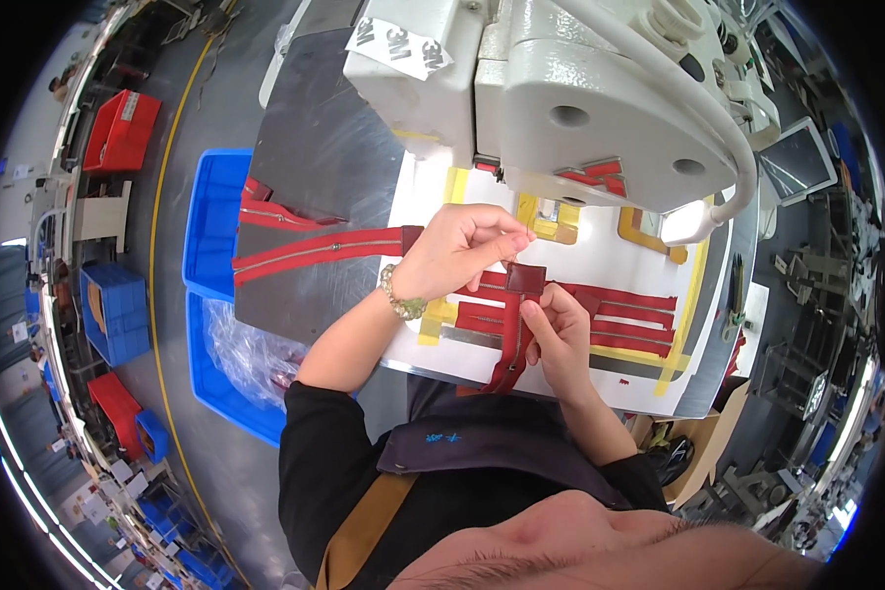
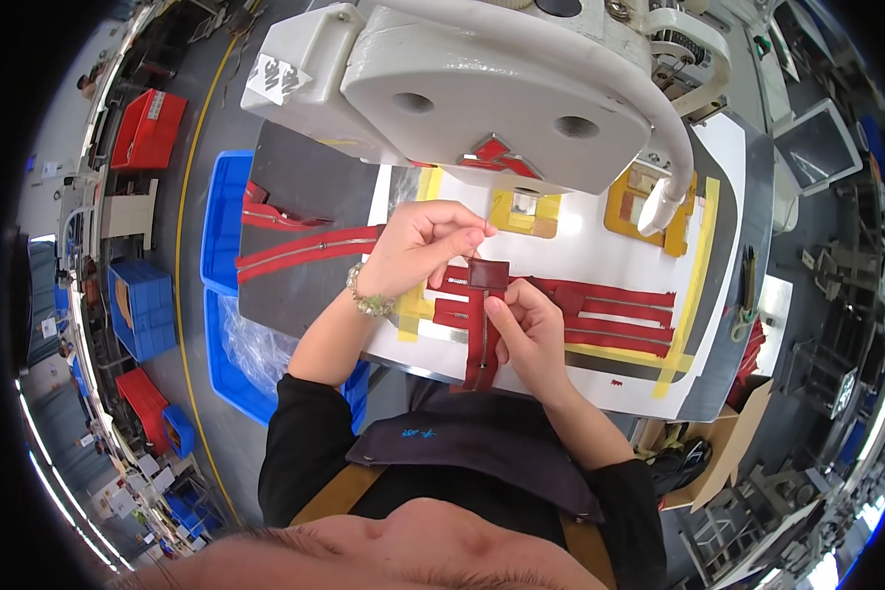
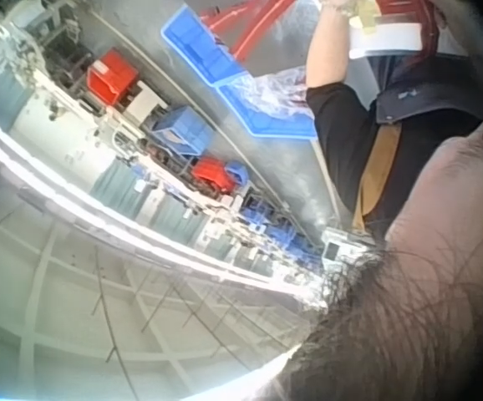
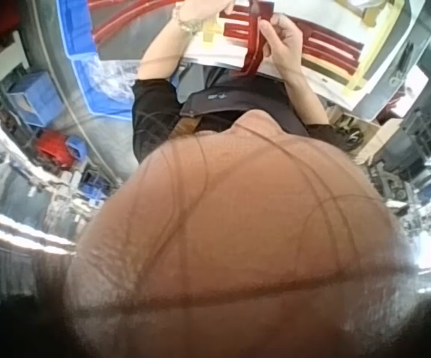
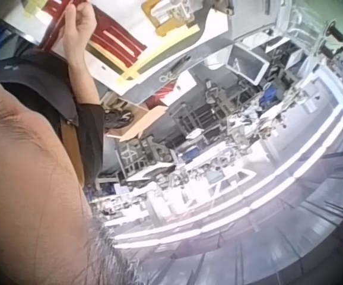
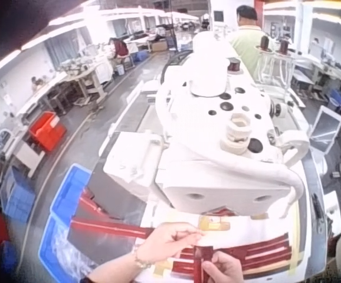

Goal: Sewing small leather reinforcement pieces onto zippers using an industrial sewing machine.

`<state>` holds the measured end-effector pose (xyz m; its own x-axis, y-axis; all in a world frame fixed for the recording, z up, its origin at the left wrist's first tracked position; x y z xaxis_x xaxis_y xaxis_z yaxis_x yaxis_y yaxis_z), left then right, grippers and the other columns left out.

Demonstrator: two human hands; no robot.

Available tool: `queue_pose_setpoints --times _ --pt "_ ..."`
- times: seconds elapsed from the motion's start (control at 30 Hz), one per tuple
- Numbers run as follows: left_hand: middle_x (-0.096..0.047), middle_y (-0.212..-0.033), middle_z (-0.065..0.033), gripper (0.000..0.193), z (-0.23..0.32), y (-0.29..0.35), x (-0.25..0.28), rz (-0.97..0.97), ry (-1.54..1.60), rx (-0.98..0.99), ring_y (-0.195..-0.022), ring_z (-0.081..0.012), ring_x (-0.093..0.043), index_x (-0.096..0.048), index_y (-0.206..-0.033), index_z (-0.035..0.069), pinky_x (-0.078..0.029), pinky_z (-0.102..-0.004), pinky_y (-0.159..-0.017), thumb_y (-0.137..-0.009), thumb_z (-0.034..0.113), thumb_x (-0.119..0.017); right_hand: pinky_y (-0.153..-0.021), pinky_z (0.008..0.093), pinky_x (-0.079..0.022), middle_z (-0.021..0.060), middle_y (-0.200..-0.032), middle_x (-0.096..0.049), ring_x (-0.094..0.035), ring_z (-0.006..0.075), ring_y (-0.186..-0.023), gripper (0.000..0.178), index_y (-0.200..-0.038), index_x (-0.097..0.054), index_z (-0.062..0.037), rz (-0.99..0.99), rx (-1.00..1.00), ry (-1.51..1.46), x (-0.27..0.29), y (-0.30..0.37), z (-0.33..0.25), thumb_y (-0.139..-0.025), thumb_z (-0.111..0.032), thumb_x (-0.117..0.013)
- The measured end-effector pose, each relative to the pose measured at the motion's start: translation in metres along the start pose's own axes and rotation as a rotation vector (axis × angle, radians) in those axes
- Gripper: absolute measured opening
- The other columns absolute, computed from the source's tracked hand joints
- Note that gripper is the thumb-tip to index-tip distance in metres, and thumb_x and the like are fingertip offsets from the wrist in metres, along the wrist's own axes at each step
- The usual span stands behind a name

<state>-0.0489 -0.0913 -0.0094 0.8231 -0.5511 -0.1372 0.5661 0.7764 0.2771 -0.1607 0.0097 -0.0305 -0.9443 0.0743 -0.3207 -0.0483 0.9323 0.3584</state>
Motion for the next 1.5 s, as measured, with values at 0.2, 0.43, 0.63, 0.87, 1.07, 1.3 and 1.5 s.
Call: queue_pose_setpoints --times 0.2,0.43,0.63,0.87,1.07,1.3,1.5 --pt "-0.065 -0.064 0.0008 0.021 0.007 0.001 -0.007 -0.068 -0.104 -0.098 -0.049 0.0010 -0.047 -0.066 -0.102 0.001 -0.034 -0.0161 -0.044 -0.083 0.010 -0.070 -0.037 0.0168 -0.030 -0.0048 -0.058 -0.047 -0.038 -0.0004 -0.043 0.019 -0.080 -0.047 -0.0065 0.020 0.009 0.024 0.003 -0.001 0.004 -0.095 -0.011 -0.056" --pt "-0.065 -0.066 0.0034 0.028 0.002 0.001 -0.010 -0.108 -0.126 -0.088 -0.055 0.0025 -0.045 -0.064 -0.107 0.002 -0.033 -0.0147 -0.052 -0.081 0.007 -0.071 -0.036 0.0170 -0.030 -0.0049 -0.058 -0.047 -0.038 -0.0005 -0.042 0.019 -0.080 -0.046 -0.0065 0.038 0.013 0.032 0.004 -0.001 0.001 -0.095 -0.011 -0.057" --pt "-0.065 -0.068 0.0038 0.024 0.002 0.001 -0.011 -0.118 -0.128 -0.093 -0.055 0.0030 -0.045 -0.062 -0.104 0.003 -0.032 -0.0155 -0.050 -0.082 0.006 -0.071 -0.036 0.0171 -0.030 -0.0047 -0.059 -0.047 -0.038 -0.0004 -0.042 0.019 -0.080 -0.046 -0.0064 0.026 0.013 0.027 0.003 -0.001 0.002 -0.095 -0.011 -0.057" --pt "-0.065 -0.069 0.0019 0.023 0.002 0.000 -0.011 -0.113 -0.107 -0.106 -0.057 0.0024 -0.048 -0.062 -0.103 0.003 -0.034 -0.0157 -0.052 -0.082 0.004 -0.071 -0.036 0.0172 -0.031 -0.0043 -0.059 -0.049 -0.039 -0.0001 -0.042 0.019 -0.080 -0.047 -0.0059 0.039 0.017 0.025 0.003 -0.001 0.000 -0.095 -0.011 -0.058" --pt "-0.066 -0.072 0.0001 0.022 0.002 -0.002 -0.006 -0.099 -0.114 -0.136 -0.064 -0.0010 -0.054 -0.061 -0.102 0.002 -0.040 -0.0181 -0.058 -0.082 0.004 -0.070 -0.037 0.0175 -0.031 -0.0019 -0.060 -0.053 -0.042 0.0013 -0.042 0.017 -0.081 -0.050 -0.0041 0.011 -0.027 0.024 0.002 -0.001 0.000 -0.094 -0.011 -0.059" --pt "-0.068 -0.072 -0.0010 0.021 0.010 -0.006 0.021 -0.001 -0.191 -0.155 -0.067 -0.0027 -0.057 -0.061 -0.101 0.001 -0.043 -0.0194 -0.063 -0.082 0.005 -0.070 -0.040 0.0177 -0.033 0.0035 -0.064 -0.060 -0.047 0.0029 -0.045 0.013 -0.086 -0.056 0.0007 -0.103 -0.085 0.171 -0.009 0.001 0.003 -0.092 -0.010 -0.061" --pt "-0.066 -0.063 -0.0049 0.027 0.010 -0.015 0.051 0.042 -0.432 -0.158 -0.060 -0.0116 -0.058 -0.064 -0.100 0.002 -0.045 -0.0264 -0.064 -0.078 0.015 -0.073 -0.040 0.0177 -0.035 0.0061 -0.068 -0.064 -0.051 0.0037 -0.047 0.016 -0.102 -0.062 0.0053 -0.245 -0.094 0.406 -0.026 0.006 0.006 -0.090 -0.005 -0.059"
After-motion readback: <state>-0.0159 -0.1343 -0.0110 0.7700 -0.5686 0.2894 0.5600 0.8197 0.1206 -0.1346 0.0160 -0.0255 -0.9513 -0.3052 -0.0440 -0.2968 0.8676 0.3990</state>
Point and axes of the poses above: each hand's wrist, its own y-axis away from the middle knuckle, its own x-axis out of the back of the hand, z = x × y, the point moved 8 cm from there along -y, towards the middle knuckle
